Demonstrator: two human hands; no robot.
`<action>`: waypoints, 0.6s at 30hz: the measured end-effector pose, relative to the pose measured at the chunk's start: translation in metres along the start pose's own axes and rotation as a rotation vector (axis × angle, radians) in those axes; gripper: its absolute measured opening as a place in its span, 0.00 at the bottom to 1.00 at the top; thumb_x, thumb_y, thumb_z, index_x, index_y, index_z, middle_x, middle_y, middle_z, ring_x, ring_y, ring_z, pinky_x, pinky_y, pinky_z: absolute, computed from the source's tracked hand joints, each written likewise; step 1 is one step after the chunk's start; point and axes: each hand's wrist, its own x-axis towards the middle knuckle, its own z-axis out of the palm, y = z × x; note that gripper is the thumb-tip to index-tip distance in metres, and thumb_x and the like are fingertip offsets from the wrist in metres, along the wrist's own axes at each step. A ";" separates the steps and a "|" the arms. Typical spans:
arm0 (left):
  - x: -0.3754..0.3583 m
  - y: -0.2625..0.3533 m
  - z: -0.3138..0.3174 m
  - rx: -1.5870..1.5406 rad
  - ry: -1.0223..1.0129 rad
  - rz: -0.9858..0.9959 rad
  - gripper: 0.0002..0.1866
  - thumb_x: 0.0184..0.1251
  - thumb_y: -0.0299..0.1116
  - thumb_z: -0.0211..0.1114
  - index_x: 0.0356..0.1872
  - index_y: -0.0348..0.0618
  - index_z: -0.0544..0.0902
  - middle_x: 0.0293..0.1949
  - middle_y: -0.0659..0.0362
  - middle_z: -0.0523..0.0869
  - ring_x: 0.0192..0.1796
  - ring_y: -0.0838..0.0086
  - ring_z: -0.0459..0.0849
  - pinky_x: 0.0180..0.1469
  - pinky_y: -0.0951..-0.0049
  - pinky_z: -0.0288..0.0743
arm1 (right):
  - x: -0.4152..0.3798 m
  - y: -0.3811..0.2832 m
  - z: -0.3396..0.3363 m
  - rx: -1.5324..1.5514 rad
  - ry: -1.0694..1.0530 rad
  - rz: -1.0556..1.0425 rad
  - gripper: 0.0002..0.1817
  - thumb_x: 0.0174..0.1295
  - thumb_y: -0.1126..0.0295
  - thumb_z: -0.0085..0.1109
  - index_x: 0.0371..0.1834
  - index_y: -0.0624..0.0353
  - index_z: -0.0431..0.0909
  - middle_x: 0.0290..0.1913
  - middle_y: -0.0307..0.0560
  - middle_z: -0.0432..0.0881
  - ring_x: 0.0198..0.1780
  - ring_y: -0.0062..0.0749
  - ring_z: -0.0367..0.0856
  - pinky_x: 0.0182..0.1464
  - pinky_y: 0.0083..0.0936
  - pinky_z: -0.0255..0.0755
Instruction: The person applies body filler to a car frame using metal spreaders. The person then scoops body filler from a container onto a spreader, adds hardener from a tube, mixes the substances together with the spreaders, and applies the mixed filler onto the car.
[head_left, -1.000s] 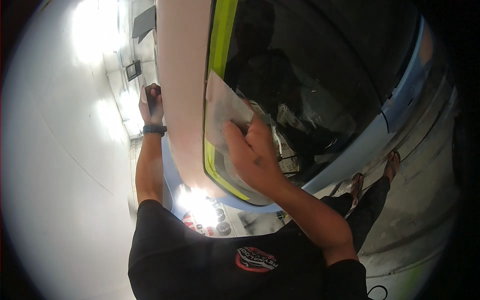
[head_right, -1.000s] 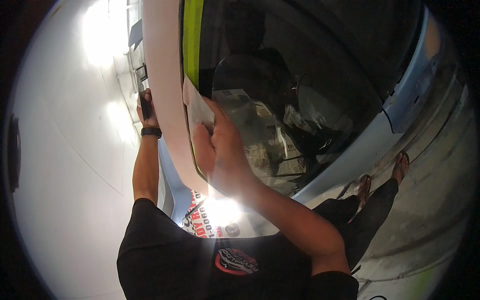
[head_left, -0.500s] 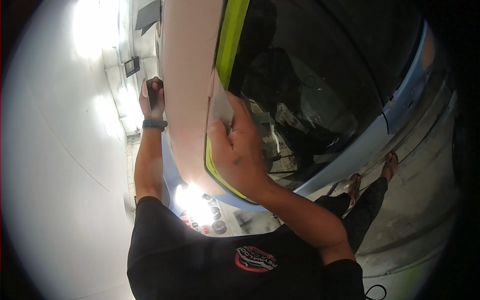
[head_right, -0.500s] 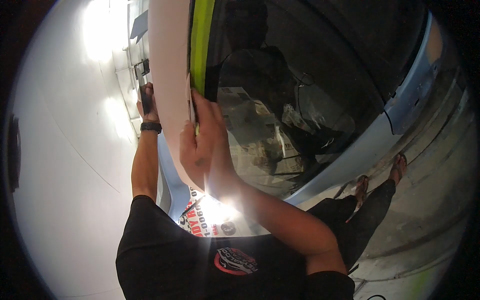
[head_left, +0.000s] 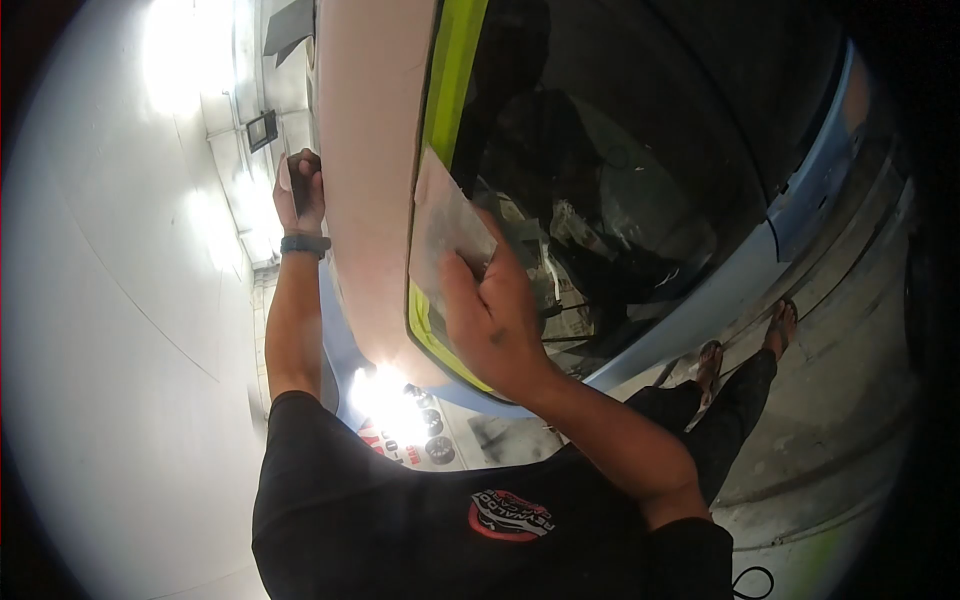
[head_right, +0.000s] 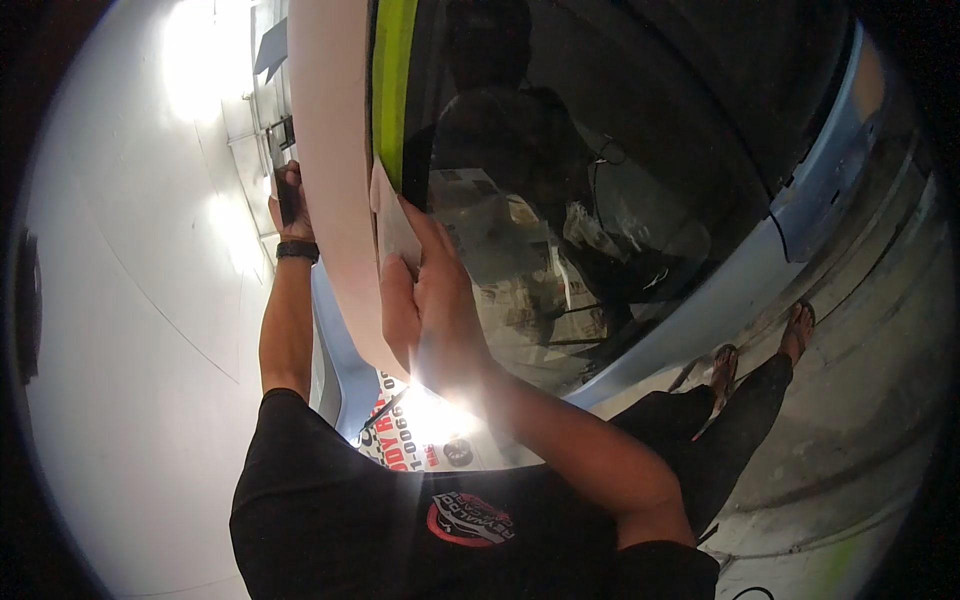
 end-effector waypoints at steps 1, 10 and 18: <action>0.000 -0.001 0.001 0.008 0.005 0.009 0.24 0.82 0.45 0.47 0.49 0.31 0.80 0.52 0.47 0.84 0.49 0.63 0.89 0.53 0.56 0.87 | 0.000 -0.002 0.002 0.012 -0.004 0.003 0.25 0.70 0.77 0.44 0.71 0.70 0.63 0.58 0.66 0.73 0.57 0.49 0.79 0.61 0.35 0.70; 0.003 0.006 -0.018 0.177 0.160 0.179 0.22 0.81 0.44 0.50 0.46 0.31 0.81 0.48 0.49 0.85 0.45 0.67 0.89 0.47 0.64 0.91 | -0.005 0.008 0.011 -0.072 0.013 -0.036 0.26 0.68 0.78 0.43 0.71 0.69 0.62 0.59 0.67 0.71 0.56 0.50 0.77 0.61 0.35 0.70; -0.001 0.002 -0.007 0.105 0.119 0.112 0.23 0.81 0.45 0.50 0.49 0.30 0.79 0.48 0.49 0.85 0.45 0.66 0.90 0.46 0.63 0.91 | -0.008 0.012 0.028 -0.225 0.043 -0.202 0.30 0.66 0.78 0.43 0.73 0.70 0.59 0.58 0.68 0.70 0.59 0.58 0.73 0.64 0.43 0.67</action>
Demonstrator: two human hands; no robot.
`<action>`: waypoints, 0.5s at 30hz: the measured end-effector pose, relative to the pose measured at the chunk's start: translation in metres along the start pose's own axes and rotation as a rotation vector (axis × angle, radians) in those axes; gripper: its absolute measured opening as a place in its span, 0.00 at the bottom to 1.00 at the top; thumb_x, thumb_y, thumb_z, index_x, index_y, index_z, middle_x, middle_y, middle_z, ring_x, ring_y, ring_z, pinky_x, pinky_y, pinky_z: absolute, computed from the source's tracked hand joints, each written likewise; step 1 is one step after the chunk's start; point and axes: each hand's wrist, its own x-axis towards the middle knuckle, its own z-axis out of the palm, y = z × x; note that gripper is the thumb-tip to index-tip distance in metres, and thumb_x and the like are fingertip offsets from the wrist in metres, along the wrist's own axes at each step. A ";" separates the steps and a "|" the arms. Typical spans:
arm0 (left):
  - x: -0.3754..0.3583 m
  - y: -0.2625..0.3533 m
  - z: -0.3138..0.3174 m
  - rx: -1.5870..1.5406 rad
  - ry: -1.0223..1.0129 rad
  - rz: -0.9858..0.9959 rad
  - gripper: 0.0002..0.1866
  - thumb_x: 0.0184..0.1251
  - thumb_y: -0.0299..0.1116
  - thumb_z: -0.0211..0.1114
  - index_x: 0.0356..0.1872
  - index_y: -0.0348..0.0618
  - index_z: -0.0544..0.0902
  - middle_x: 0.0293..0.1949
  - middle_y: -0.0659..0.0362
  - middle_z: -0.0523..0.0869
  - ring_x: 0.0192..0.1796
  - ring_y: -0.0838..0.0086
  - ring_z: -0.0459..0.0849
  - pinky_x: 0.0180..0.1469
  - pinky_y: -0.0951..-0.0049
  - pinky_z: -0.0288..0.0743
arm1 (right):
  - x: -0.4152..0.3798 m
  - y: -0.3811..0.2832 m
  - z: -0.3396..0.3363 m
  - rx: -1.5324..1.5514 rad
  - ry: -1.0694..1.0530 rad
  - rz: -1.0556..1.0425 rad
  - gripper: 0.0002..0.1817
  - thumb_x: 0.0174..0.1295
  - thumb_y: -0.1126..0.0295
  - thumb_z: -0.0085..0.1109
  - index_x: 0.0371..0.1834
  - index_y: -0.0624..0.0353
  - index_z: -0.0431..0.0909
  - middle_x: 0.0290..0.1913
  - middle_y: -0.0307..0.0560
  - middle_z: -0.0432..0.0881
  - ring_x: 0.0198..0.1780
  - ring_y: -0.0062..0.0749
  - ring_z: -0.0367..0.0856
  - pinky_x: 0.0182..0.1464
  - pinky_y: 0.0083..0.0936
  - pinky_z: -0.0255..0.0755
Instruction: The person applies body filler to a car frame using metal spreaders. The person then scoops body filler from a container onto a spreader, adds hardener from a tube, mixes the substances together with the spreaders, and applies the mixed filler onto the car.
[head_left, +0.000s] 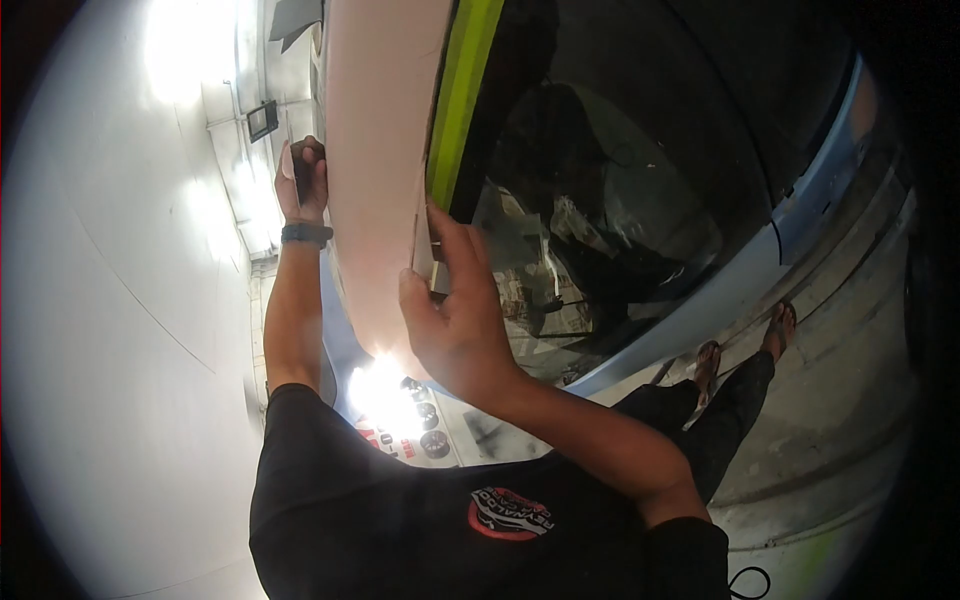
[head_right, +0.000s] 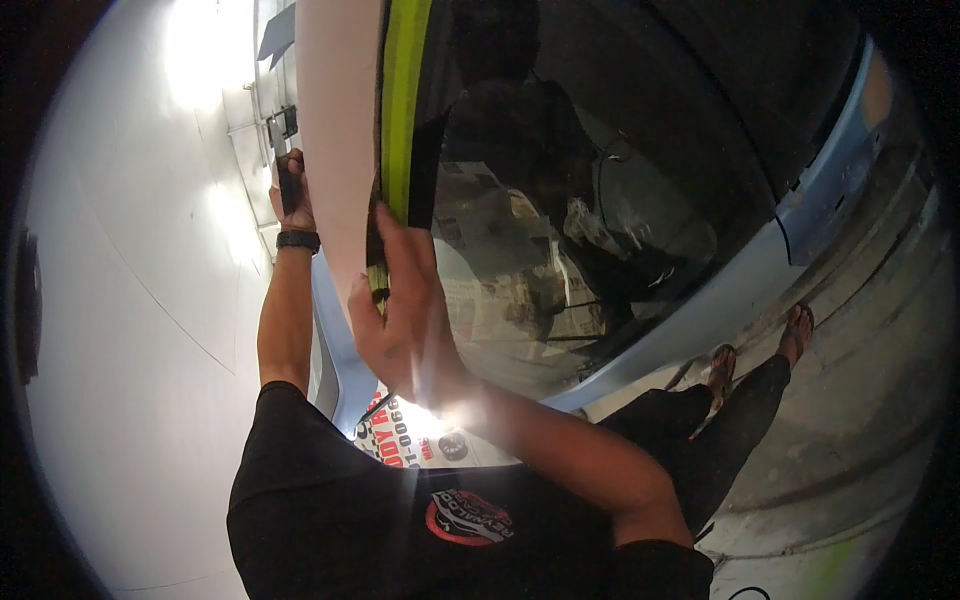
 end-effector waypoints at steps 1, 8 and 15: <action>-0.001 0.001 0.000 0.000 -0.006 0.000 0.23 0.81 0.45 0.50 0.49 0.30 0.79 0.49 0.49 0.85 0.46 0.66 0.90 0.47 0.62 0.91 | -0.002 -0.004 -0.001 -0.009 -0.019 0.014 0.30 0.66 0.78 0.43 0.73 0.70 0.58 0.57 0.68 0.70 0.59 0.58 0.73 0.64 0.43 0.66; 0.002 0.003 -0.008 0.000 -0.054 0.006 0.21 0.81 0.43 0.49 0.51 0.31 0.79 0.52 0.47 0.83 0.49 0.65 0.89 0.51 0.57 0.89 | -0.024 0.002 -0.011 0.123 -0.071 0.166 0.30 0.66 0.76 0.41 0.74 0.68 0.58 0.53 0.67 0.70 0.54 0.58 0.75 0.61 0.44 0.68; 0.002 0.003 -0.012 -0.097 -0.079 -0.018 0.22 0.81 0.43 0.48 0.50 0.31 0.80 0.54 0.46 0.82 0.51 0.60 0.88 0.56 0.52 0.86 | -0.007 0.010 -0.017 0.143 -0.037 0.121 0.29 0.66 0.77 0.41 0.72 0.70 0.61 0.56 0.69 0.71 0.56 0.58 0.75 0.63 0.42 0.67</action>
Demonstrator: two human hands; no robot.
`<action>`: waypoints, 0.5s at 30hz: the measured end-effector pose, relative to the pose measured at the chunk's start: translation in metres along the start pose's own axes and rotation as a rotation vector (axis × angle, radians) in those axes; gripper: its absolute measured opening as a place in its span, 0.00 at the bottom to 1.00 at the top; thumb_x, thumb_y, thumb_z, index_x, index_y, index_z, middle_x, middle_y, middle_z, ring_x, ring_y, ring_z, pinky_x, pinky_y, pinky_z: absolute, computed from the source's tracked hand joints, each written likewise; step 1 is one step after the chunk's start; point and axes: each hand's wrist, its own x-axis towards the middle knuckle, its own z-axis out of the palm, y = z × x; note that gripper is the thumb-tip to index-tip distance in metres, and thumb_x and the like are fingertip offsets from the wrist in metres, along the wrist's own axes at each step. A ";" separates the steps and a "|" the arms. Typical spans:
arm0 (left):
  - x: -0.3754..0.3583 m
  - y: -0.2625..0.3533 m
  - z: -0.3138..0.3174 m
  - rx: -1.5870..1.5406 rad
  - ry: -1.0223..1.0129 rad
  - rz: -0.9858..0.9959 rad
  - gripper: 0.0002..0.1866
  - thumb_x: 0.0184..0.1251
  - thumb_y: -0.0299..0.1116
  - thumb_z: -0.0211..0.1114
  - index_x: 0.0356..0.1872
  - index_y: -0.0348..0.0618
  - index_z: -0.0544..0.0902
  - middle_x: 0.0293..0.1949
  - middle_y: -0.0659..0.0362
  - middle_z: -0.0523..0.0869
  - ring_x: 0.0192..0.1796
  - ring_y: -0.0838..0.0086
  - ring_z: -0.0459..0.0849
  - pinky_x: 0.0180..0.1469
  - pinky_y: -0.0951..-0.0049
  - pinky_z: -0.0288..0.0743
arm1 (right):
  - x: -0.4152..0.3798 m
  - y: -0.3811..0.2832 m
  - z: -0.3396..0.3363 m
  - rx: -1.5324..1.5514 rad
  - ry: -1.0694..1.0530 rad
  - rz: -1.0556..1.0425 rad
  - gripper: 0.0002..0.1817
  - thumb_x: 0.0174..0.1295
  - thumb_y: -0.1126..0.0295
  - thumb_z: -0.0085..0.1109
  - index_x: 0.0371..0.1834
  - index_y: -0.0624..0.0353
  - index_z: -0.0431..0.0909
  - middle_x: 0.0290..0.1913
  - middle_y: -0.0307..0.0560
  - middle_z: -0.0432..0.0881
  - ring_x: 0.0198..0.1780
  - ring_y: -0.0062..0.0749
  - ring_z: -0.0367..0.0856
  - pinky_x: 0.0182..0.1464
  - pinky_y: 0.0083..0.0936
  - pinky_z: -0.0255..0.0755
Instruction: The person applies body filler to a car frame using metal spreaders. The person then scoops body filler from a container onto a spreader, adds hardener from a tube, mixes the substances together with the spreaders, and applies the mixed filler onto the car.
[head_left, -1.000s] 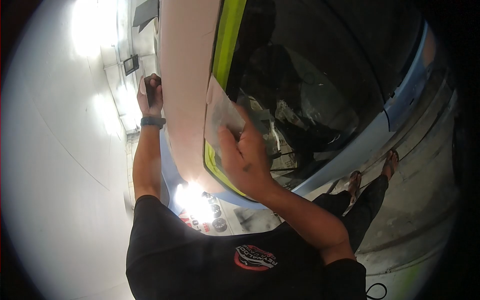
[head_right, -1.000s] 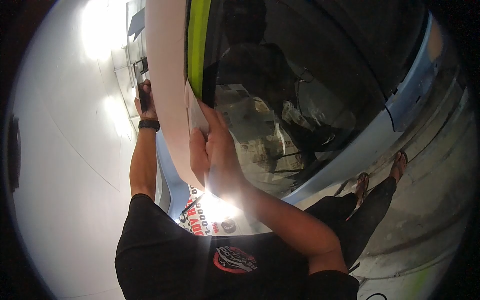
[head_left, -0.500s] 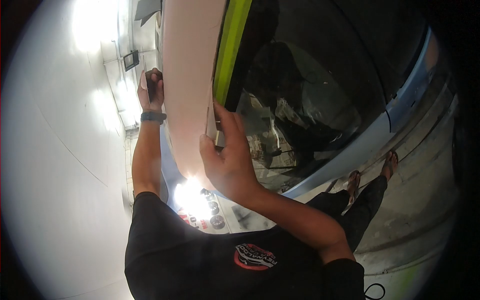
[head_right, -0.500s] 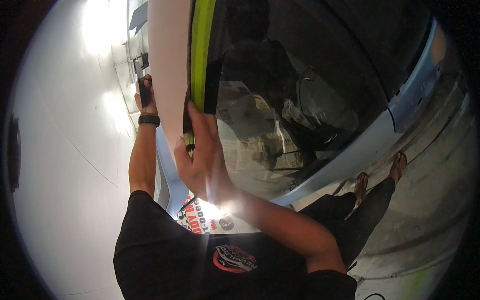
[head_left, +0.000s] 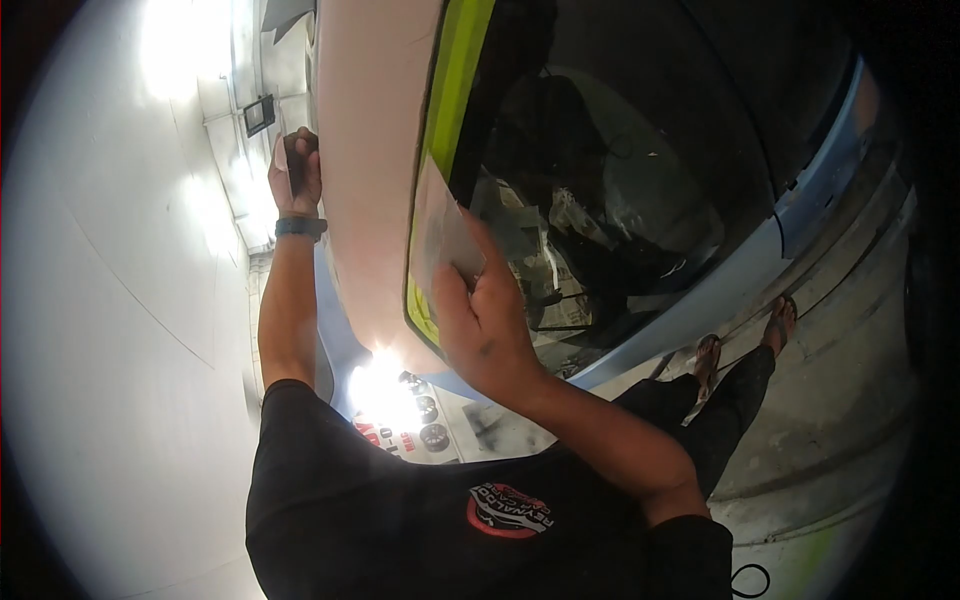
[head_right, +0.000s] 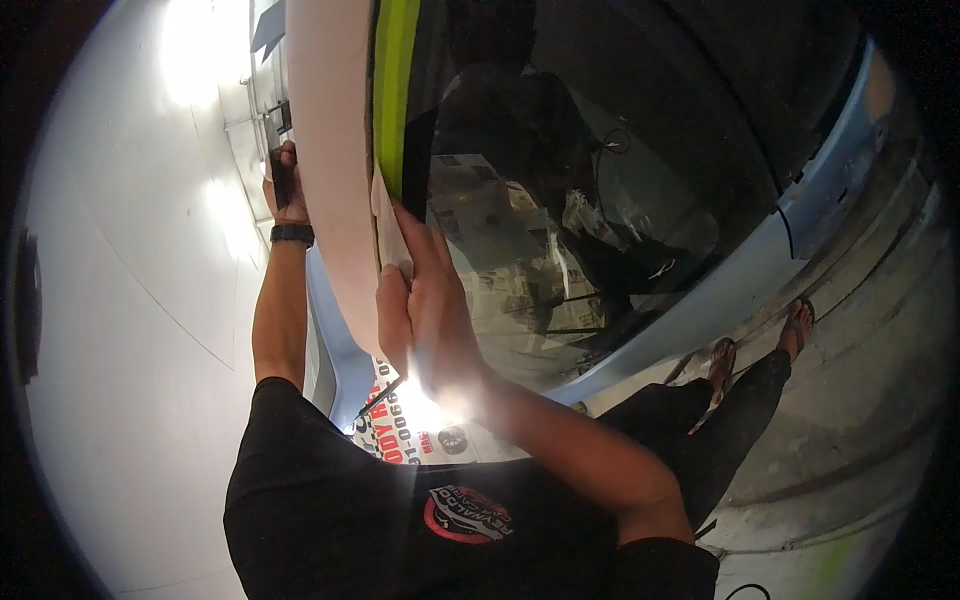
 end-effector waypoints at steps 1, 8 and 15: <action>-0.001 0.003 -0.005 -0.001 0.004 0.001 0.22 0.81 0.43 0.48 0.49 0.31 0.80 0.54 0.45 0.81 0.51 0.60 0.88 0.56 0.52 0.86 | 0.002 -0.001 0.000 0.008 0.000 0.005 0.29 0.66 0.77 0.41 0.72 0.70 0.61 0.57 0.69 0.71 0.57 0.58 0.75 0.64 0.42 0.67; 0.001 -0.003 0.013 -0.058 -0.049 -0.093 0.22 0.81 0.43 0.48 0.47 0.30 0.80 0.54 0.44 0.81 0.51 0.60 0.88 0.55 0.51 0.86 | 0.013 -0.005 0.005 -0.012 0.005 0.017 0.28 0.67 0.77 0.43 0.72 0.71 0.60 0.60 0.69 0.69 0.61 0.59 0.74 0.65 0.42 0.66; -0.002 -0.005 0.015 -0.062 -0.059 -0.078 0.22 0.81 0.43 0.48 0.49 0.30 0.79 0.55 0.45 0.81 0.52 0.59 0.88 0.56 0.51 0.85 | 0.010 -0.018 0.023 -0.148 0.035 -0.072 0.29 0.69 0.75 0.46 0.73 0.70 0.57 0.60 0.64 0.68 0.63 0.48 0.72 0.62 0.37 0.69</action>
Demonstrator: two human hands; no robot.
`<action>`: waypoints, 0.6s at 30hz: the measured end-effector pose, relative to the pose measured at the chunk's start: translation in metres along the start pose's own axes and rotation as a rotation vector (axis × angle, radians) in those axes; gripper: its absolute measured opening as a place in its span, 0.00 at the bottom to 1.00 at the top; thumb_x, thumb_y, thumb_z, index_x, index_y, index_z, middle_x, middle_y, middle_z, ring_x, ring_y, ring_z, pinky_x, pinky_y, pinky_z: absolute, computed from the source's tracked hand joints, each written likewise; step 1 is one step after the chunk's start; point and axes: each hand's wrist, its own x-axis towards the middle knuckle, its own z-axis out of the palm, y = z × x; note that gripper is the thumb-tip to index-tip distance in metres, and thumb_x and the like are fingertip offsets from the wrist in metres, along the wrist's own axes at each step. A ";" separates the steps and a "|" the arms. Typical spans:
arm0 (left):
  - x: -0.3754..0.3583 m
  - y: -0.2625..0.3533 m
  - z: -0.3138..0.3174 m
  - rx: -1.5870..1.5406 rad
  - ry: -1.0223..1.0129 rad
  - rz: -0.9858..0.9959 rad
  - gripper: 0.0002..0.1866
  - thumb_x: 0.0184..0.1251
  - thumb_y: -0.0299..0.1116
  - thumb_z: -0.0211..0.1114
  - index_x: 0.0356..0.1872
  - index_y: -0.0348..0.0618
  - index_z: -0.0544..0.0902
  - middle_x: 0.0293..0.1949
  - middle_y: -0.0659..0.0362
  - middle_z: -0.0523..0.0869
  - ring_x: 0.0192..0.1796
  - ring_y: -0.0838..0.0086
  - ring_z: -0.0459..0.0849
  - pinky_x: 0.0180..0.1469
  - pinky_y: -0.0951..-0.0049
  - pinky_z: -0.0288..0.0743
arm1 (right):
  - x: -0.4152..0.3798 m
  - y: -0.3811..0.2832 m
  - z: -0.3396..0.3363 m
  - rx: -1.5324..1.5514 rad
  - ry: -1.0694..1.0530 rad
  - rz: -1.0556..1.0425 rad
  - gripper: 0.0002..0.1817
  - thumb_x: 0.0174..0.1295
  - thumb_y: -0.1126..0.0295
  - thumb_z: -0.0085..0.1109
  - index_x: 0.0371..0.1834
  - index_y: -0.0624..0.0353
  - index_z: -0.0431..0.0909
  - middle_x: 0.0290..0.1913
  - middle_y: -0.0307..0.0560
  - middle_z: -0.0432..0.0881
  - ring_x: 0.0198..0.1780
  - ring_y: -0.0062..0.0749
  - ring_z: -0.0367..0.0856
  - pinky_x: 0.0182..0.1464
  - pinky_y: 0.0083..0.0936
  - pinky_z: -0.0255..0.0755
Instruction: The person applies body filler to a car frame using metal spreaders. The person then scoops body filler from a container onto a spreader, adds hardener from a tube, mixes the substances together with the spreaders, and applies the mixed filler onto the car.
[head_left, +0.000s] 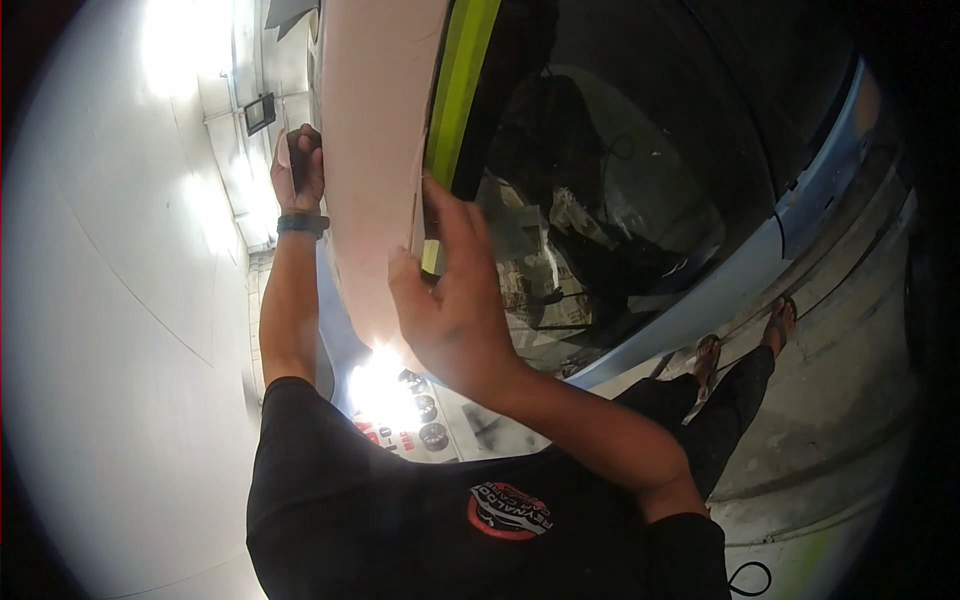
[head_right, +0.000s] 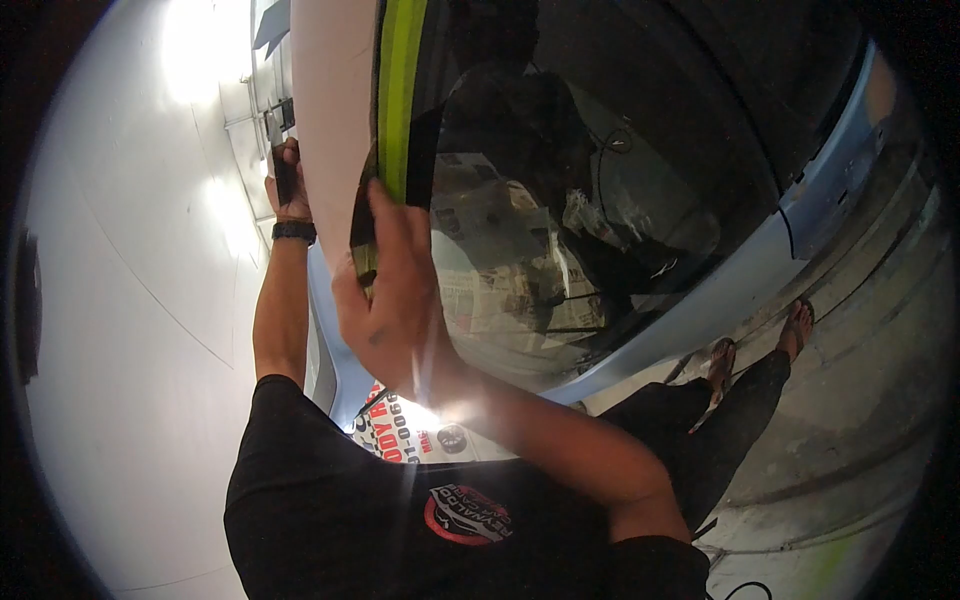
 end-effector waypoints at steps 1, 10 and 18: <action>0.000 0.000 0.000 -0.017 -0.004 -0.014 0.21 0.81 0.42 0.47 0.49 0.30 0.79 0.55 0.45 0.81 0.52 0.58 0.87 0.57 0.51 0.85 | -0.004 -0.002 0.001 -0.013 0.001 0.013 0.29 0.70 0.74 0.46 0.74 0.68 0.57 0.60 0.62 0.68 0.63 0.42 0.72 0.61 0.34 0.71; 0.001 0.001 -0.001 -0.070 -0.086 -0.092 0.22 0.81 0.43 0.47 0.53 0.32 0.78 0.58 0.45 0.79 0.58 0.59 0.84 0.63 0.48 0.80 | -0.040 0.026 -0.010 0.170 -0.087 0.245 0.28 0.70 0.75 0.42 0.74 0.67 0.59 0.50 0.62 0.70 0.49 0.48 0.75 0.56 0.39 0.69; 0.001 0.005 -0.011 0.006 -0.038 -0.015 0.22 0.81 0.44 0.48 0.53 0.31 0.77 0.55 0.47 0.81 0.56 0.60 0.86 0.60 0.50 0.82 | -0.032 0.038 -0.011 0.169 -0.070 0.117 0.27 0.72 0.74 0.40 0.74 0.71 0.57 0.53 0.64 0.70 0.53 0.49 0.74 0.60 0.39 0.67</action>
